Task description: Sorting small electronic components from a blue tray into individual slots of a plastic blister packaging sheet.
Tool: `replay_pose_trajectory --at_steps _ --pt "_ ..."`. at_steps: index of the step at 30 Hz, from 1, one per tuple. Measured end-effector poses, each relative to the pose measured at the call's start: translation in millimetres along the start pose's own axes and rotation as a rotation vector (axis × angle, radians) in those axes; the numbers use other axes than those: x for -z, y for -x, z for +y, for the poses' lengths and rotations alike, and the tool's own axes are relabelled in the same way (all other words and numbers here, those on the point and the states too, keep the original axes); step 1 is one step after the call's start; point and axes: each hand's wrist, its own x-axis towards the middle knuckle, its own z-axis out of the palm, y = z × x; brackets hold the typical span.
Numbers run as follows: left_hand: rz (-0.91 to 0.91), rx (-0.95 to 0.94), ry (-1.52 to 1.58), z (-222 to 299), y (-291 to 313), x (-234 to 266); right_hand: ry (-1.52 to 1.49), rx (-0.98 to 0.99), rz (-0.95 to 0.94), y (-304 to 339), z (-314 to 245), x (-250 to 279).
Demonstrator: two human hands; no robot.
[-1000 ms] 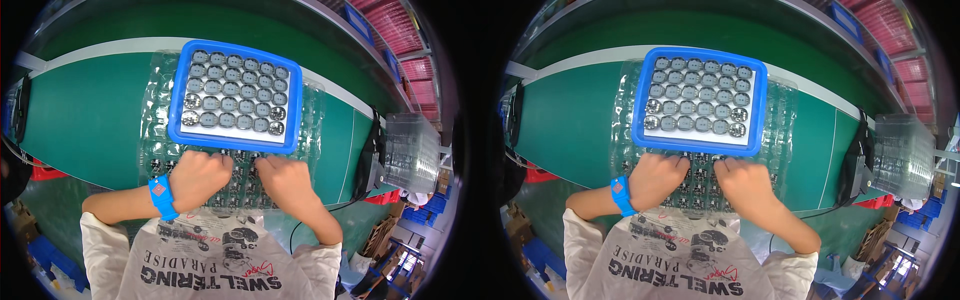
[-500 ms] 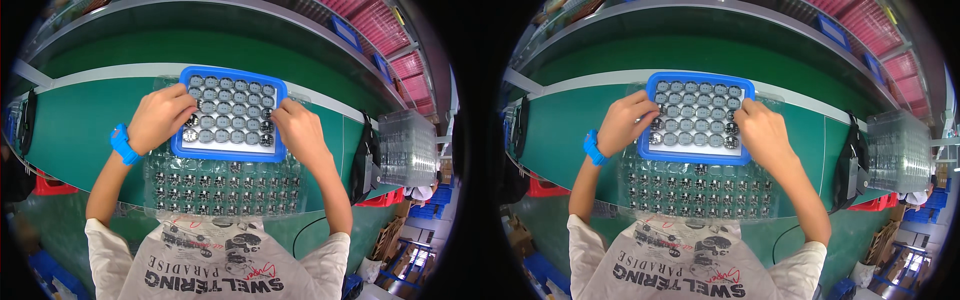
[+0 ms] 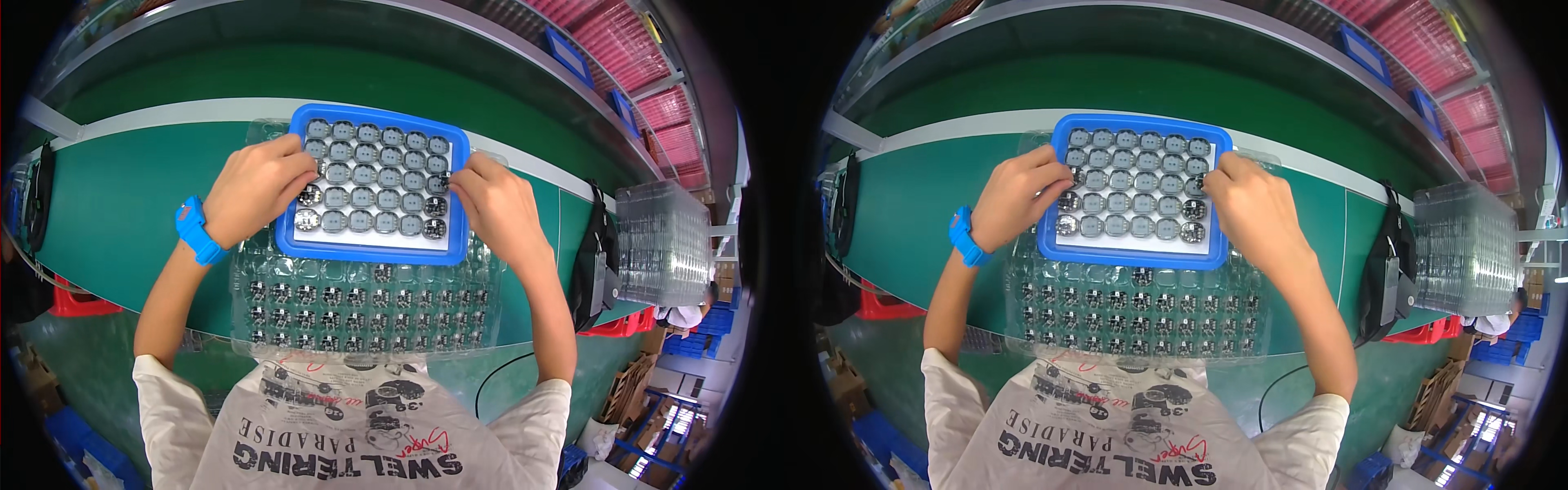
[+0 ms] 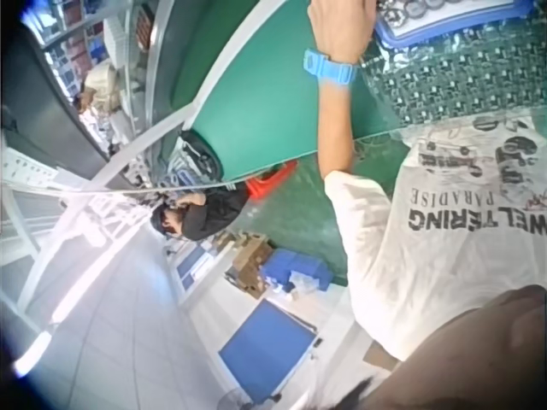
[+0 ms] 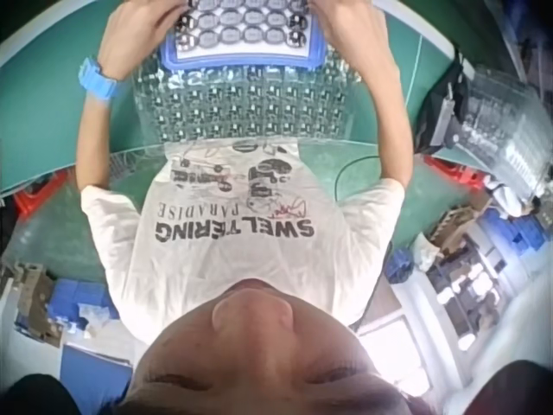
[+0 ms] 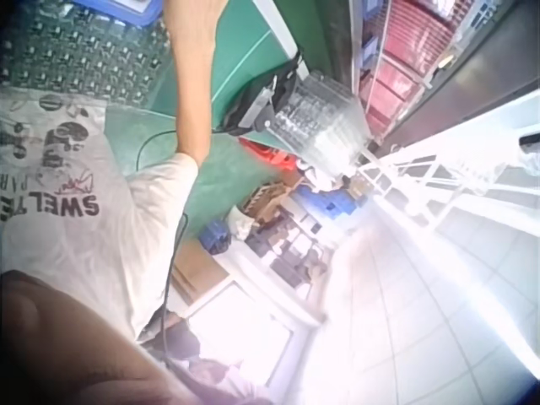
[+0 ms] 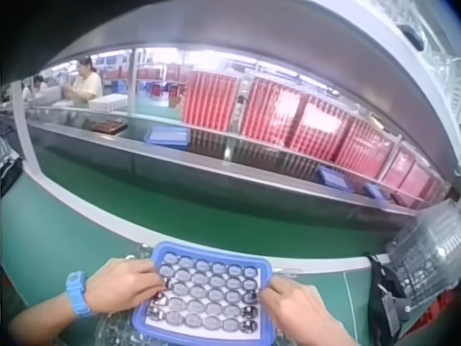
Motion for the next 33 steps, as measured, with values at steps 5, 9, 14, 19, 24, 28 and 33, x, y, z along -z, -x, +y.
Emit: replay_pose_trajectory --at_steps 5,9,14,19,24,28,33 --pt "0.137 0.011 0.1 1 3 11 -0.432 -0.077 0.113 2 3 8" --pt "0.094 0.037 0.107 -1 11 15 -0.285 0.076 -0.068 10 11 15" --pt "0.077 0.02 0.141 -4 16 8 -0.142 0.24 -0.24 2 2 13" --pt "0.066 0.04 0.176 -2 23 9 -0.081 0.254 -0.295 -5 -1 13" --pt "0.023 0.054 0.212 -6 28 7 -0.033 0.292 -0.36 -6 -3 8" --pt "0.001 0.059 0.232 -8 26 7 0.018 0.304 -0.49 -12 -4 10" --pt "0.009 0.074 0.276 -11 29 6 0.017 0.3 -0.535 -16 -5 12"
